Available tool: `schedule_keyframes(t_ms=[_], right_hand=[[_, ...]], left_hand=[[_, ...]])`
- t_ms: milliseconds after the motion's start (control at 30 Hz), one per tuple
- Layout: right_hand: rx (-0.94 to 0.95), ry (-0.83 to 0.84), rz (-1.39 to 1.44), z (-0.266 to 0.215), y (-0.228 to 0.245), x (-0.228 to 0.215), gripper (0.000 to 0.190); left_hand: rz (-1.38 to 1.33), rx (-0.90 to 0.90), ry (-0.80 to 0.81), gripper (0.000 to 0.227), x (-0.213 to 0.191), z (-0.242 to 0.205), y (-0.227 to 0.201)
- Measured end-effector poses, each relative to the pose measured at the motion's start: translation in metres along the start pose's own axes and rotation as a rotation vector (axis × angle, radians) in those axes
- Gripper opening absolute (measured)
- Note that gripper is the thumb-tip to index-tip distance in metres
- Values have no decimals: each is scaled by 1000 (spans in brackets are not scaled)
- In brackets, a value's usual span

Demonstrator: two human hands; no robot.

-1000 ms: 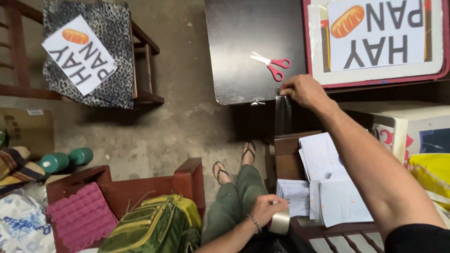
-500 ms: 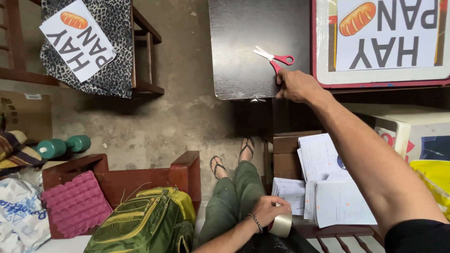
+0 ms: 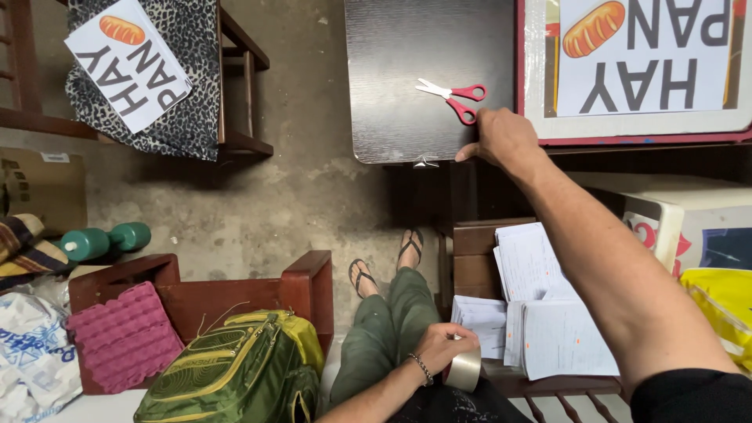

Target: Taping a printed sign onto a display board using clear adhesive tape and scissors

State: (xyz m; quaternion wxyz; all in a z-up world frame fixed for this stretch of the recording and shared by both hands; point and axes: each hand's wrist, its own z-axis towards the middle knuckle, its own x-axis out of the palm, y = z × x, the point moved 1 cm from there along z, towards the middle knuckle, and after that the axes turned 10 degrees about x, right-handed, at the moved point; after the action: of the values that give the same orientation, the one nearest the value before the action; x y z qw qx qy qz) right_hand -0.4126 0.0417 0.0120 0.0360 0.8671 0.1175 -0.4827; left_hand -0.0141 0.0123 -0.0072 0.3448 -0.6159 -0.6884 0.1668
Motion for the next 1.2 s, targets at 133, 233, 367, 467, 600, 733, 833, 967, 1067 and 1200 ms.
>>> schedule_keyframes(t_ms=[133, 233, 367, 467, 600, 733, 833, 967, 1067, 1200], right_hand=[[-23, 31, 49, 5, -16, -3, 91], [-88, -57, 105, 11, -27, -13, 74], [-283, -277, 413, -5, -15, -29, 36], [-363, -419, 276, 5, -13, -14, 29], [-389, -588, 126, 7, -9, -4, 25], [-426, -574, 13, 21, -12, 3, 44], [-409, -580, -170, 32, -7, 0, 40], [-418, -543, -205, 37, -4, -12, 25], [-384, -473, 121, 22, -11, -32, 24], [-551, -125, 963, -36, -55, -57, 41]], left_hand=[[-19, -20, -26, 15, -3, -1, 1], [19, -54, -54, 21, -6, 3, 7], [-34, -98, -87, 27, -9, 3, 16], [-30, -125, -85, 30, -12, -1, -2], [-37, -149, -113, 31, -7, 2, 7], [-38, -132, -128, 32, 5, -1, 8], [-61, -106, -111, 35, 13, -6, -3], [-45, -42, -120, 25, 22, -5, -6], [-59, -1, -136, 28, 25, 7, 18], [-125, 28, -97, 36, 32, 6, 32]])
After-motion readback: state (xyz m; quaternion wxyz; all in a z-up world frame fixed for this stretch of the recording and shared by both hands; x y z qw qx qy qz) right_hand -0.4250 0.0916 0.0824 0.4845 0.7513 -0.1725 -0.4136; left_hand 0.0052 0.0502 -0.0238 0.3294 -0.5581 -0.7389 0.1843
